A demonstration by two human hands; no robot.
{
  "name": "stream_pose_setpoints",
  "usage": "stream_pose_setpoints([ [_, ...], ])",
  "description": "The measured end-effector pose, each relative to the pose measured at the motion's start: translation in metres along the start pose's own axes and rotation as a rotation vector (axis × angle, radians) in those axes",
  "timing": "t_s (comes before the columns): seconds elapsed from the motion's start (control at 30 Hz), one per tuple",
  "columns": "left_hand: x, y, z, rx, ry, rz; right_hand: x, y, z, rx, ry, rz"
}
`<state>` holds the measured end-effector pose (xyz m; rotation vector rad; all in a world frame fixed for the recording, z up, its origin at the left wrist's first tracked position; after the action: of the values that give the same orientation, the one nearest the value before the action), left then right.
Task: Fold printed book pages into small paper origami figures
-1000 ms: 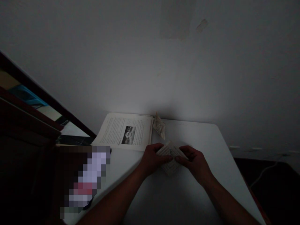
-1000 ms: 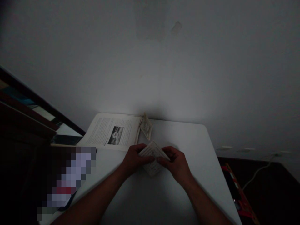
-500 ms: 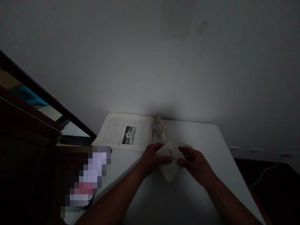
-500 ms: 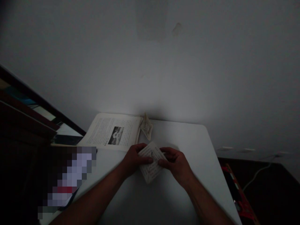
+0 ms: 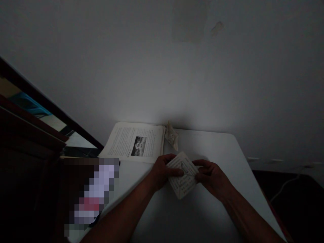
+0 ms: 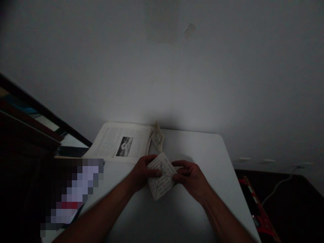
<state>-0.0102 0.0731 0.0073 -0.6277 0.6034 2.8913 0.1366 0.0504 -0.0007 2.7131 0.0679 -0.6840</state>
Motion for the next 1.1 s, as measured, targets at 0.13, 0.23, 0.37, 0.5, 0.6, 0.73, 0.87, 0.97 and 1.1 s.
stream_pose_setpoints([
  [0.13, -0.002, 0.002, -0.002, 0.023, 0.032, -0.038, 0.002, 0.002, 0.001, -0.002, 0.0, -0.007],
  [0.23, -0.003, 0.003, -0.002, 0.039, 0.061, -0.079, 0.002, 0.002, 0.001, -0.017, 0.015, -0.017],
  [0.37, -0.004, 0.005, 0.0, 0.061, 0.099, -0.131, -0.005, 0.004, -0.006, 0.015, -0.017, -0.098],
  [0.5, -0.008, 0.008, -0.005, 0.141, 0.053, -0.209, -0.006, 0.005, -0.014, 0.142, 0.043, -0.08],
  [0.6, -0.011, 0.011, -0.012, 0.23, -0.002, -0.247, -0.011, 0.008, -0.014, 0.259, 0.216, -0.081],
  [0.73, -0.013, 0.016, -0.019, 0.342, -0.053, -0.3, -0.019, 0.012, -0.016, 0.421, 0.372, -0.16],
  [0.87, -0.016, 0.02, -0.022, 0.378, -0.064, -0.361, -0.018, 0.012, -0.021, 0.48, 0.426, -0.175],
  [0.97, -0.017, 0.018, -0.017, 0.275, -0.049, -0.383, -0.016, 0.011, -0.025, 0.487, 0.366, -0.182],
  [1.1, -0.015, 0.013, -0.007, 0.023, -0.165, -0.387, -0.007, 0.009, -0.029, 0.462, 0.241, -0.119],
])
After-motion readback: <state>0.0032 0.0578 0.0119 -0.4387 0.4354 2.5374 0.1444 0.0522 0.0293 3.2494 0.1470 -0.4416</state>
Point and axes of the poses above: each hand's wrist, its own y-axis away from the middle knuckle, its own x-axis out of the back of the hand, z = x × y, the point moved 6 cm from there along -y, towards the middle knuckle, and after that the axes turned 14 degrees about z, right-handed, at the moved point
